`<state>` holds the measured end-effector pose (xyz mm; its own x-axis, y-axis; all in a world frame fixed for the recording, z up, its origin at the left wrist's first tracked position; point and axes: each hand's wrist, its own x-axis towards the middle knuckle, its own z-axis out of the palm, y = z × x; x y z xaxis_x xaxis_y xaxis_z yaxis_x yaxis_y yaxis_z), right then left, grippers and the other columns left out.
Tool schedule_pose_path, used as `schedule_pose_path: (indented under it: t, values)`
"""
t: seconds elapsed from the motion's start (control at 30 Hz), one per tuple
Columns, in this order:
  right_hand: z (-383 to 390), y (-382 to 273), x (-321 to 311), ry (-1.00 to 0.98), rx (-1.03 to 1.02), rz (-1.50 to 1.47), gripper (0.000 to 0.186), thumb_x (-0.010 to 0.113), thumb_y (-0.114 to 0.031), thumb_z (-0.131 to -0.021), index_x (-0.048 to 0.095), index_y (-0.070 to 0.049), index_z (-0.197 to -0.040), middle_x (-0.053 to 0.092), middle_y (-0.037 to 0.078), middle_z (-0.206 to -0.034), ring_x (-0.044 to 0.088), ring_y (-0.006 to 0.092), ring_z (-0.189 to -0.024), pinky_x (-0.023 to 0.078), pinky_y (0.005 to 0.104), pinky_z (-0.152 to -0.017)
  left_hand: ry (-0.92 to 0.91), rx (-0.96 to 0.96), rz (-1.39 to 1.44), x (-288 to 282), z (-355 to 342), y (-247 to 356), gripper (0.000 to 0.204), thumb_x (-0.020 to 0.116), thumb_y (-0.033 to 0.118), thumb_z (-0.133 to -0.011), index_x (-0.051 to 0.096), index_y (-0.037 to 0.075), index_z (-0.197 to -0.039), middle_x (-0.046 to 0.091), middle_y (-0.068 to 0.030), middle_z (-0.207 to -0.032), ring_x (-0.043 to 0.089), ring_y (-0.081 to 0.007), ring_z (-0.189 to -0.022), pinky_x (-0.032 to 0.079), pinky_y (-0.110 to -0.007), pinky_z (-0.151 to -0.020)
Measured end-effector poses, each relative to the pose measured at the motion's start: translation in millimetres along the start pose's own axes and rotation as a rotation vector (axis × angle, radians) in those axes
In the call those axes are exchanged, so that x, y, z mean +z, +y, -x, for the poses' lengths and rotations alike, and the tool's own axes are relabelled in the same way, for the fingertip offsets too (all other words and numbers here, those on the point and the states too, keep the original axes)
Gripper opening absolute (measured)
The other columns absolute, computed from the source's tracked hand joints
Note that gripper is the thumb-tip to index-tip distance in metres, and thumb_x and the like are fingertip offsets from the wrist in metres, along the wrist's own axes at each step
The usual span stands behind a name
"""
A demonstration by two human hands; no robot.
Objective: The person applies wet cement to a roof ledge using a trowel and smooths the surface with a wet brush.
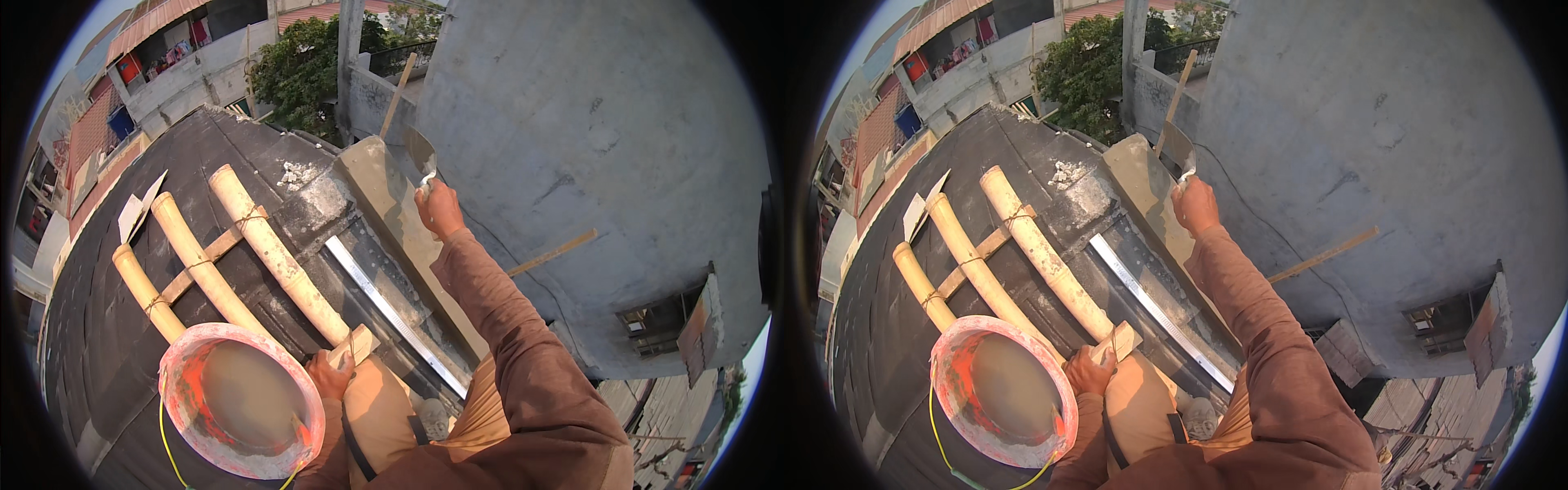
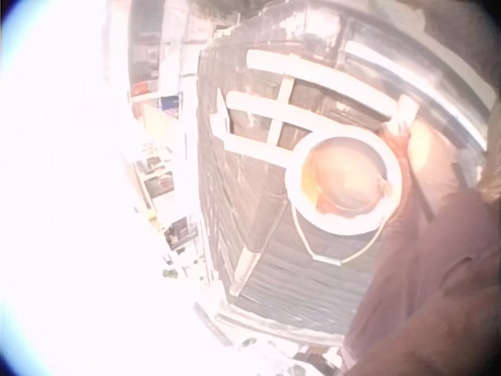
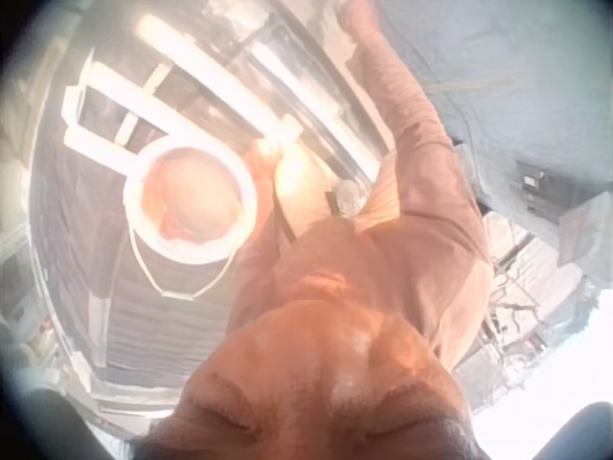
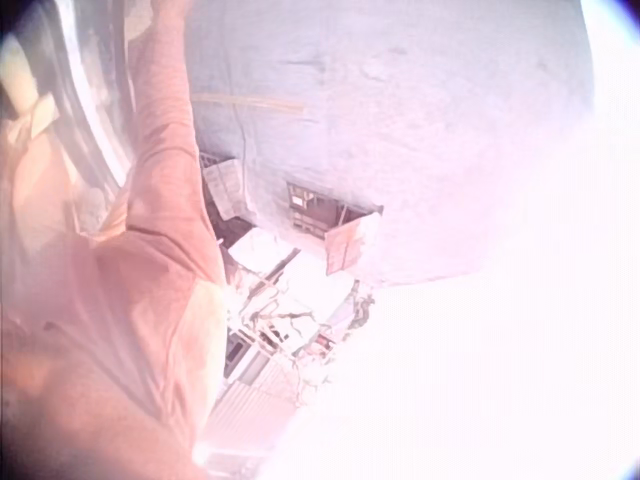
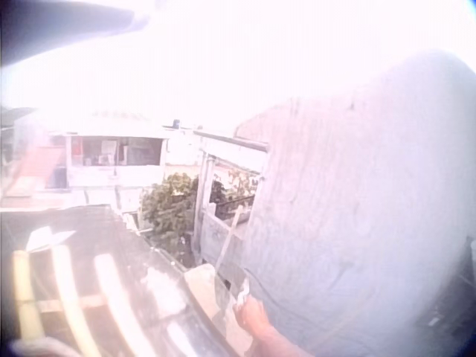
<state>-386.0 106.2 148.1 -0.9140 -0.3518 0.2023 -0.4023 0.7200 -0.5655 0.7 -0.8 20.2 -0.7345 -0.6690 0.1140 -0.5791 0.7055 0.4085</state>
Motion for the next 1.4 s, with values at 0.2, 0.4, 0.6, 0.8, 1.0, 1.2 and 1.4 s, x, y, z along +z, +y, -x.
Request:
schedule_pose_path:
  t: [0.2, 0.4, 0.6, 0.8, 1.0, 1.2, 1.4]
  values:
    - [-32, -19, 33, -0.116, 0.136, 0.147, 0.03, 0.06, -0.02, -0.094, 0.069, 0.003, -0.11, 0.066, 0.028, -0.12, 0.064, 0.0465, -0.113, 0.053, 0.053, -0.094, 0.009, 0.018, 0.047, 6, 1, 3, 0.047, 0.073, 0.049, -0.079, 0.066, 0.002, -0.079, 0.07, -0.0229, -0.079, 0.068, -0.0432, -0.075, 0.049, -0.053, -0.073]
    - [51, 6, -1, -0.313, 0.216, 0.313, 0.027, 0.056, -0.013, -0.095, 0.072, 0.002, -0.111, 0.066, 0.027, -0.123, 0.067, 0.0446, -0.112, 0.056, 0.0503, -0.093, 0.013, 0.003, 0.021, 4, 3, -2, 0.048, 0.072, 0.049, -0.08, 0.066, 0.002, -0.08, 0.071, -0.0227, -0.08, 0.068, -0.0433, -0.076, 0.05, -0.053, -0.073]
    - [66, 37, -25, -0.273, 0.246, 0.274, 0.027, 0.059, -0.014, -0.093, 0.073, 0.003, -0.109, 0.066, 0.028, -0.121, 0.067, 0.0454, -0.112, 0.056, 0.0506, -0.093, 0.008, 0.011, -0.03, 3, 2, 0, 0.047, 0.071, 0.049, -0.081, 0.067, 0.002, -0.081, 0.071, -0.0226, -0.081, 0.068, -0.0431, -0.076, 0.051, -0.053, -0.072]
    - [-11, -3, -10, -0.149, 0.166, -0.178, 0.031, 0.054, -0.021, -0.097, 0.07, 0.005, -0.103, 0.069, 0.025, -0.107, 0.072, 0.039, -0.093, 0.057, 0.0475, -0.08, 0.041, 0.059, -0.055, 5, 1, 5, 0.048, 0.072, 0.05, -0.08, 0.068, 0.003, -0.078, 0.071, -0.0205, -0.078, 0.067, -0.0424, -0.072, 0.051, -0.052, -0.067]
    - [-6, -25, 25, -0.287, 0.606, -1.405, 0.035, 0.036, -0.029, -0.102, 0.059, -0.004, -0.109, 0.058, 0.004, -0.083, 0.056, 0.0134, -0.061, 0.05, 0.0329, -0.053, 0.051, 0.043, -0.067, 2, 3, 0, 0.048, 0.072, 0.051, -0.079, 0.068, 0.003, -0.077, 0.071, -0.0201, -0.077, 0.067, -0.0412, -0.071, 0.051, -0.051, -0.069]
    - [8, -48, 78, -0.419, 0.384, -1.072, 0.038, 0.045, -0.031, -0.102, 0.064, 0.002, -0.104, 0.065, 0.012, -0.079, 0.063, 0.0207, -0.056, 0.052, 0.0351, -0.052, 0.041, 0.058, -0.088, 5, 2, 0, 0.048, 0.072, 0.051, -0.079, 0.068, 0.003, -0.078, 0.071, -0.0206, -0.076, 0.067, -0.042, -0.07, 0.051, -0.052, -0.068]
    - [16, -32, 72, -0.254, 0.545, -1.283, 0.037, 0.045, -0.03, -0.101, 0.064, 0.002, -0.103, 0.065, 0.012, -0.079, 0.063, 0.0199, -0.056, 0.052, 0.0347, -0.052, 0.003, 0.045, -0.128, 0, 2, 9, 0.049, 0.072, 0.052, -0.08, 0.069, 0.003, -0.081, 0.071, -0.0207, -0.076, 0.067, -0.0429, -0.071, 0.051, -0.053, -0.067]
